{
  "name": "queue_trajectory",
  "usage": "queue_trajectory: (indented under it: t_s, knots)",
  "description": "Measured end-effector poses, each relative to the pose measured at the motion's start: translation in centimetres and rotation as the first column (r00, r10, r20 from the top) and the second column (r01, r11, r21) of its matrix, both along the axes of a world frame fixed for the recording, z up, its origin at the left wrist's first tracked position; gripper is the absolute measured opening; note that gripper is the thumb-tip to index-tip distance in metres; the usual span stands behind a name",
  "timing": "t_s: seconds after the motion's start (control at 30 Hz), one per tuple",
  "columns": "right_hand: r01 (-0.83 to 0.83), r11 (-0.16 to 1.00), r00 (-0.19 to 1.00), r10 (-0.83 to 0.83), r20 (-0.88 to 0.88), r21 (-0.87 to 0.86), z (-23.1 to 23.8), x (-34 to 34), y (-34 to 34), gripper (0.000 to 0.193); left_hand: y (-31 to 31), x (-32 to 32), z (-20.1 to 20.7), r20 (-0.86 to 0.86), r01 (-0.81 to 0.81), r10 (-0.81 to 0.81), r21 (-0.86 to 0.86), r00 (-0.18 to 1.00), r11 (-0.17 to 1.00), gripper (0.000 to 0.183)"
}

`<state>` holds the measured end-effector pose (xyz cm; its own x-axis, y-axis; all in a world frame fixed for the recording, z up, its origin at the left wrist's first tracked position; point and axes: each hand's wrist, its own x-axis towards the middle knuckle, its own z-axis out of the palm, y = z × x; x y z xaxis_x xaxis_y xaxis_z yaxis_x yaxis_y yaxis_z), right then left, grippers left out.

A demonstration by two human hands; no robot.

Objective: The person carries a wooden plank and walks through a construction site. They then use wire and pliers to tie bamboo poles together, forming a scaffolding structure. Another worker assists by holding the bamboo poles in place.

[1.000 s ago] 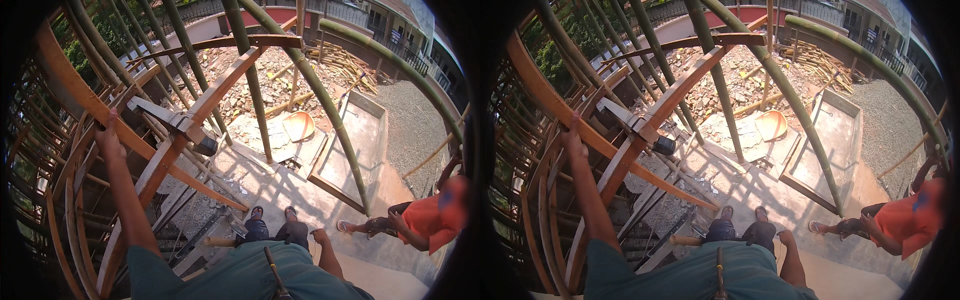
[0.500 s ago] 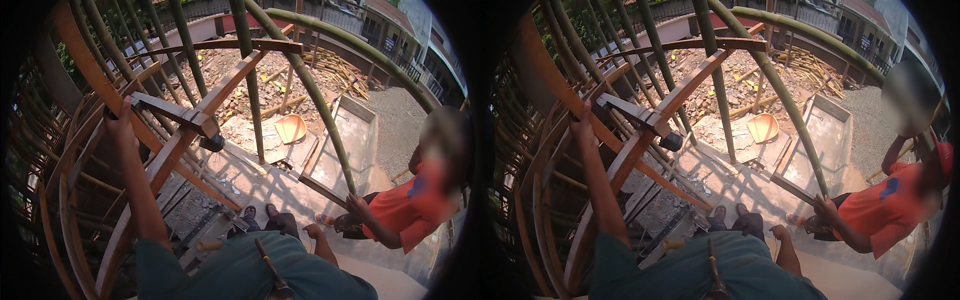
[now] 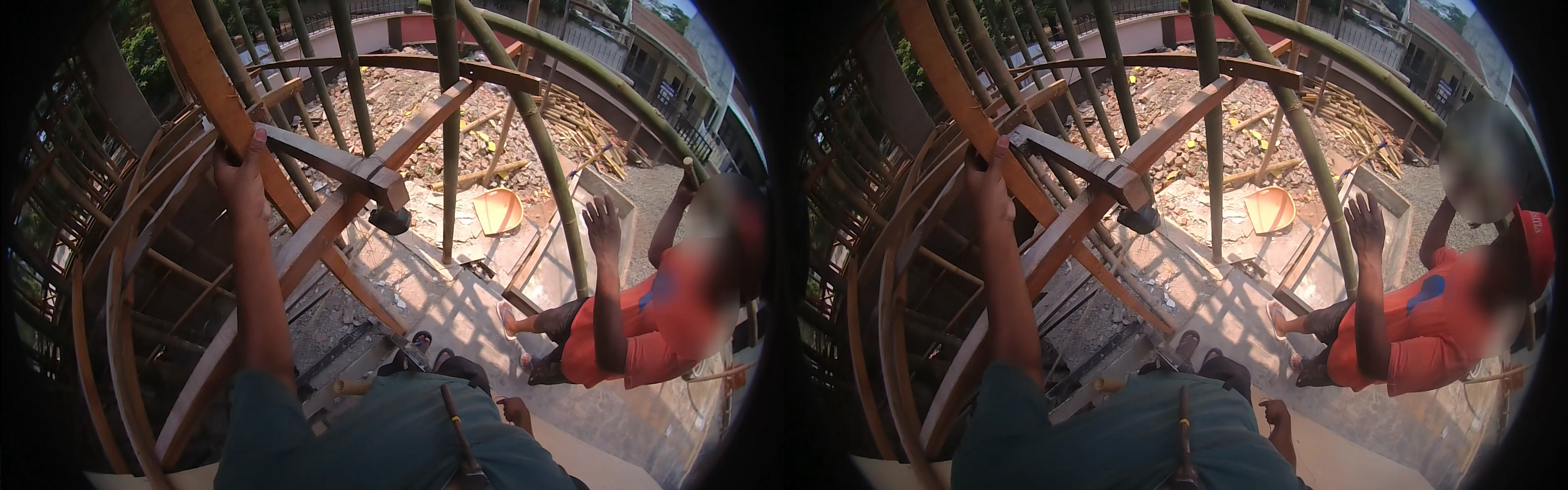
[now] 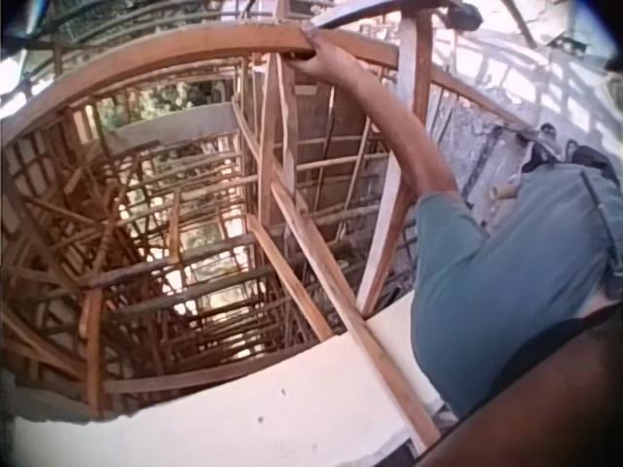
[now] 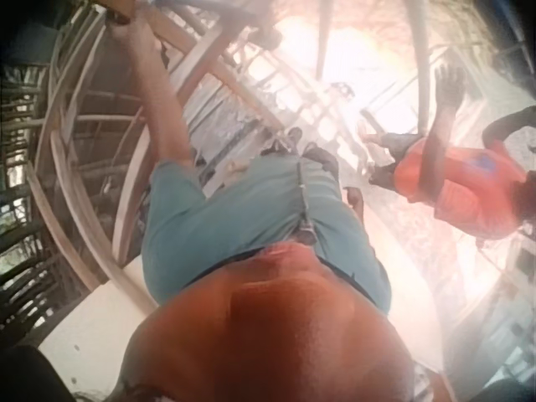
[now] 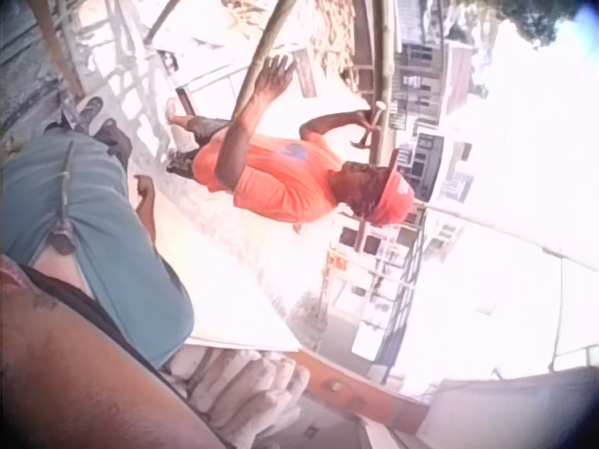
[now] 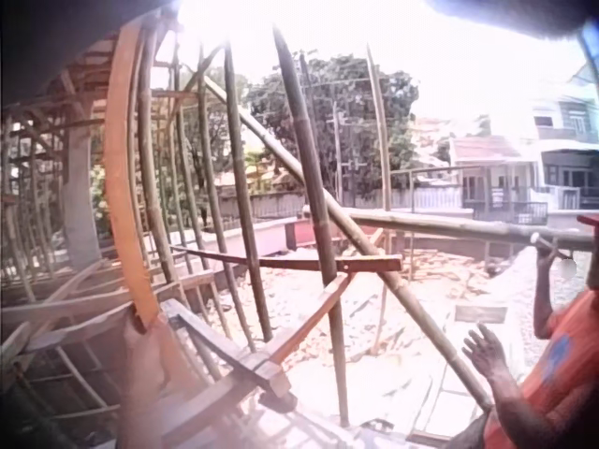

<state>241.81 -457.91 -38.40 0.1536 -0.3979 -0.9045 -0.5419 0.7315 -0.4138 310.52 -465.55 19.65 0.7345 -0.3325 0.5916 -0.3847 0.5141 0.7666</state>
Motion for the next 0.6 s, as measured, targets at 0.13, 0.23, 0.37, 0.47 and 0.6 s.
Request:
queue_trajectory:
  t_s: [0.13, 0.23, 0.37, 0.47, 0.6]
  knots:
    - [-0.234, 0.965, 0.961, 0.211, -0.179, -0.119, 2.7, -0.3, 4.7, 0.033, 0.0, 0.6, -0.1, -0.023, 0.011, -0.011, -0.003, 1.000, 1.000, 0.053]
    - [-0.283, 0.955, 0.945, 0.260, -0.198, -0.094, 1.4, -0.7, 7.3, 0.035, 0.0, 0.9, 0.1, -0.016, 0.018, -0.018, -0.002, 1.000, 1.000, 0.054]
    - [-0.330, 0.943, 0.928, 0.315, -0.199, -0.050, 0.3, -0.4, 9.2, 0.037, 0.2, 0.8, 0.2, 0.000, -0.004, 0.004, 0.024, 1.000, 1.000, 0.052]
    - [-0.339, 0.940, 0.925, 0.326, -0.193, -0.038, -1.1, -0.5, 10.6, 0.039, -0.8, -0.7, 0.5, -0.020, 0.032, -0.032, 0.009, 0.999, 0.999, 0.052]
    - [-0.439, 0.898, 0.885, 0.428, -0.185, -0.022, -1.3, 0.5, 8.0, 0.043, 0.8, 1.1, -0.1, 0.015, -0.029, 0.028, 0.032, 0.999, 0.999, 0.056]
